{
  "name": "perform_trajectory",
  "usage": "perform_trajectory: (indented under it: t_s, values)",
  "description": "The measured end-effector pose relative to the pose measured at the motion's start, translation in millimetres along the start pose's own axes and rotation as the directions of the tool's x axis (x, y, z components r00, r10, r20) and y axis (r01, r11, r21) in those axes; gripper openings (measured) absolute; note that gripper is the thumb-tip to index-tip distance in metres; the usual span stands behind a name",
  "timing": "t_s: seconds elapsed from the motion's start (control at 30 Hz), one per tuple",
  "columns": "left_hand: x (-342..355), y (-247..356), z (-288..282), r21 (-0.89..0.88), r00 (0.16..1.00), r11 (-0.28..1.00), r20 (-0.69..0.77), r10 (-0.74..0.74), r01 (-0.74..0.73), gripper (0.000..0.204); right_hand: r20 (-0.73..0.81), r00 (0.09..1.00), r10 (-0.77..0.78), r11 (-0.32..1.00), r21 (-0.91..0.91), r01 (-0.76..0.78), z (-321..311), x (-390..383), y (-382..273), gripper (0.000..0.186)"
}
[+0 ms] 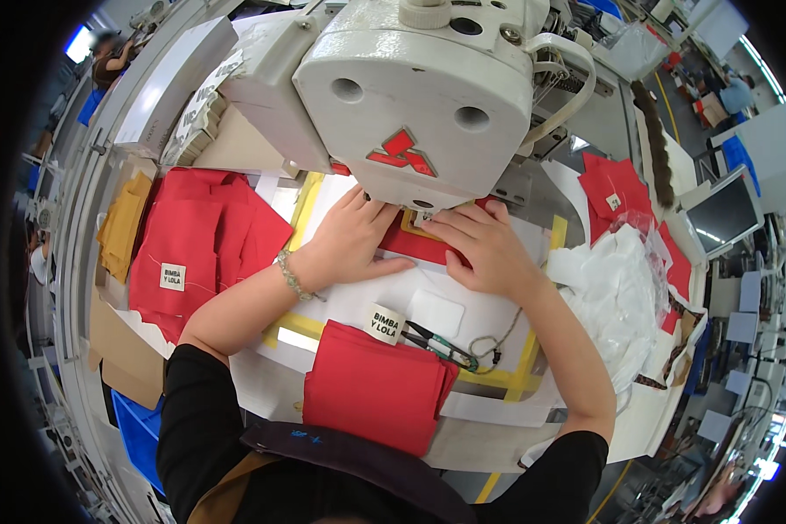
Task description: The person sews white labels onto red fabric pieces using a sewing machine. They align each label, guide the fabric through the machine, and trim excess thread with scissors. The finished pieces are stacked on the table.
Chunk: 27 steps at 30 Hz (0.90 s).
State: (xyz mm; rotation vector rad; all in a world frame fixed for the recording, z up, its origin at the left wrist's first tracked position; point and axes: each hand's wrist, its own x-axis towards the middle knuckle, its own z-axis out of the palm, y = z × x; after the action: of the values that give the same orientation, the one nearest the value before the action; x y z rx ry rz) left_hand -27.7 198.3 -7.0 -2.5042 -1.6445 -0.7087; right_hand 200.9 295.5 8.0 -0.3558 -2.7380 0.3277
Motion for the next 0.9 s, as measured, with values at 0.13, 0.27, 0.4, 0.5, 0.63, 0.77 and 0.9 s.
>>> perform_trajectory:
  t_s: [0.13, 0.27, 0.4, 0.5, 0.63, 0.77, 0.9]
  values:
    - [-1.3, -0.9, 0.6, -0.005, 1.000, 1.000, 0.011, -0.002, 0.002, 0.079, -0.024, 0.999, -0.047, 0.999, -0.011, 0.047, 0.4, 5.5, 3.5, 0.043]
    - [-1.5, -1.4, 0.5, -0.007, 1.000, 1.000, 0.021, -0.006, 0.006, 0.080, -0.025, 0.998, -0.058, 0.998, 0.000, 0.058, 1.7, 6.6, 5.1, 0.042]
    - [-1.4, -2.2, 1.5, -0.005, 1.000, 1.000, 0.000, 0.001, -0.001, 0.079, -0.050, 0.996, -0.070, 0.997, -0.018, 0.069, 4.0, 7.2, 5.7, 0.041]
    - [-0.5, -0.9, 0.0, -0.014, 1.000, 1.000, 0.006, -0.008, 0.008, 0.079, -0.058, 0.996, -0.072, 0.997, -0.025, 0.071, 5.2, 8.1, 5.4, 0.040]
    - [-1.7, -1.6, 1.8, -0.014, 1.000, 1.000, -0.011, -0.005, 0.005, 0.078, -0.059, 0.996, -0.066, 0.998, -0.009, 0.066, 8.1, 7.4, 5.6, 0.040]
    - [1.1, -1.4, -0.5, -0.011, 1.000, 1.000, 0.006, 0.004, -0.004, 0.079, -0.073, 0.995, -0.072, 0.997, -0.005, 0.072, 7.2, 6.8, 6.5, 0.041]
    - [1.2, 2.3, -4.3, -0.019, 0.998, 1.000, 0.058, -0.018, 0.020, 0.080, -0.054, 0.996, -0.072, 0.997, -0.002, 0.072, 8.3, 3.8, 4.9, 0.041]
